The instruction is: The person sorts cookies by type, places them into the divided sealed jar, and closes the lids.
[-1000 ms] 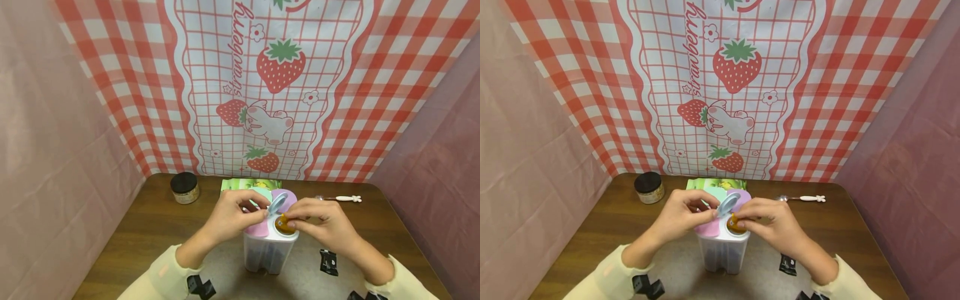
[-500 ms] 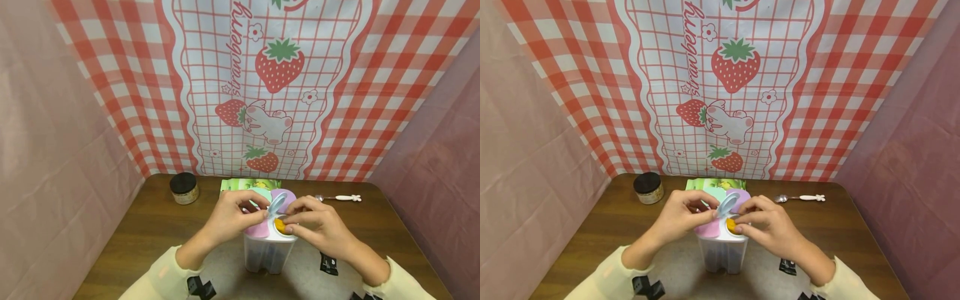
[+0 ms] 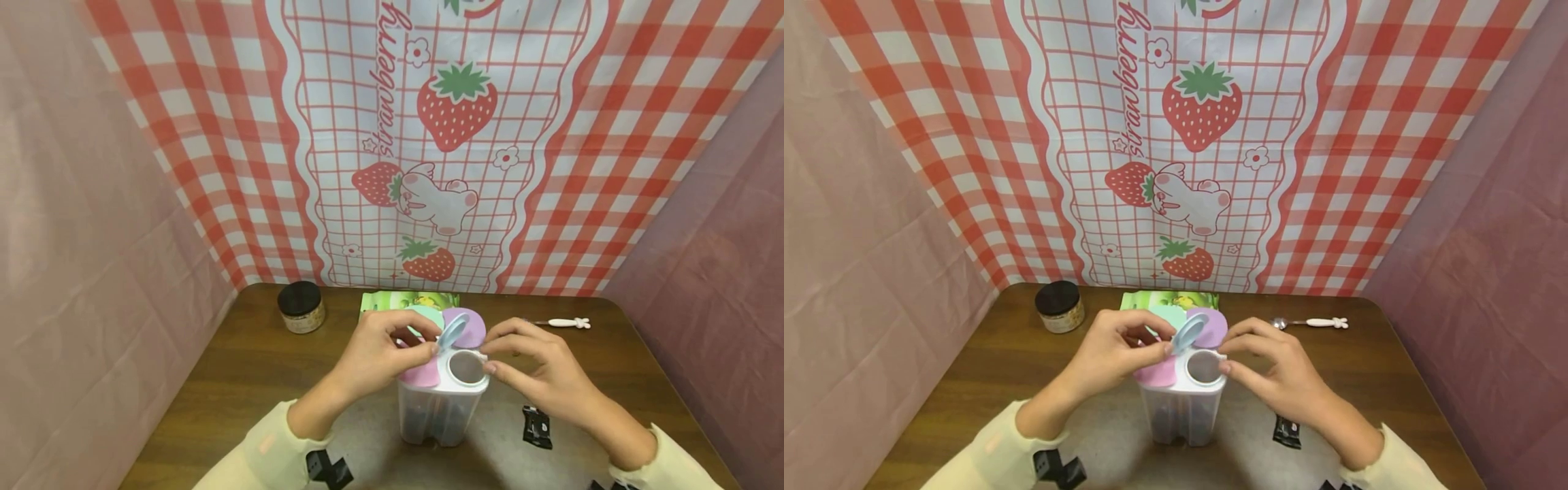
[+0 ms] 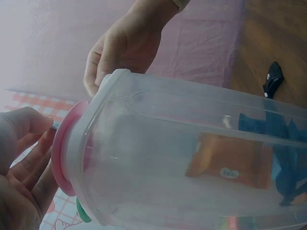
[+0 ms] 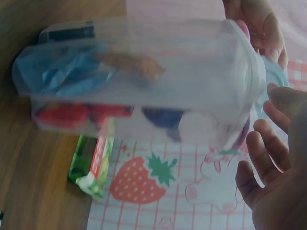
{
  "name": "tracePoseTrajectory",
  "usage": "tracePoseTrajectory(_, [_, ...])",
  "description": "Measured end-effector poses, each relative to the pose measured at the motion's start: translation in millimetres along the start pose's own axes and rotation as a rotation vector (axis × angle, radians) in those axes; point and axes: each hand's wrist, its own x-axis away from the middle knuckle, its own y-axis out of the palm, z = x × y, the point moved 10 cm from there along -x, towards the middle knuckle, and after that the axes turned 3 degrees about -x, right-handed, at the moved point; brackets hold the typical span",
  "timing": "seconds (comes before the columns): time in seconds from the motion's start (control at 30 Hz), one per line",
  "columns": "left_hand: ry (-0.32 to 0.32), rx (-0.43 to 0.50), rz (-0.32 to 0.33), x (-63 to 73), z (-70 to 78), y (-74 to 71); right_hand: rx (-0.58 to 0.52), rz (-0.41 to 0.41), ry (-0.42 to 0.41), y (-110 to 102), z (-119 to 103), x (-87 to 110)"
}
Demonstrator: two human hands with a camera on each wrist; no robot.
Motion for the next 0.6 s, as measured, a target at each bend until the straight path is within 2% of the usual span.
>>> tracePoseTrajectory(0.27, [-0.012, 0.001, 0.003, 0.2, 0.9, 0.5, 0.091, -0.058, 0.210, -24.9, 36.4, 30.8])
tracePoseTrajectory(0.43, [-0.006, -0.001, 0.005, 0.1, 1.3, 0.1, 0.083, -0.106, 0.278, -28.3, 65.1, 66.9])
tracePoseTrajectory(0.6, [0.003, -0.002, 0.009, 0.2, 2.0, -0.7, 0.063, -0.171, 0.372, -22.1, 91.3, 105.5])
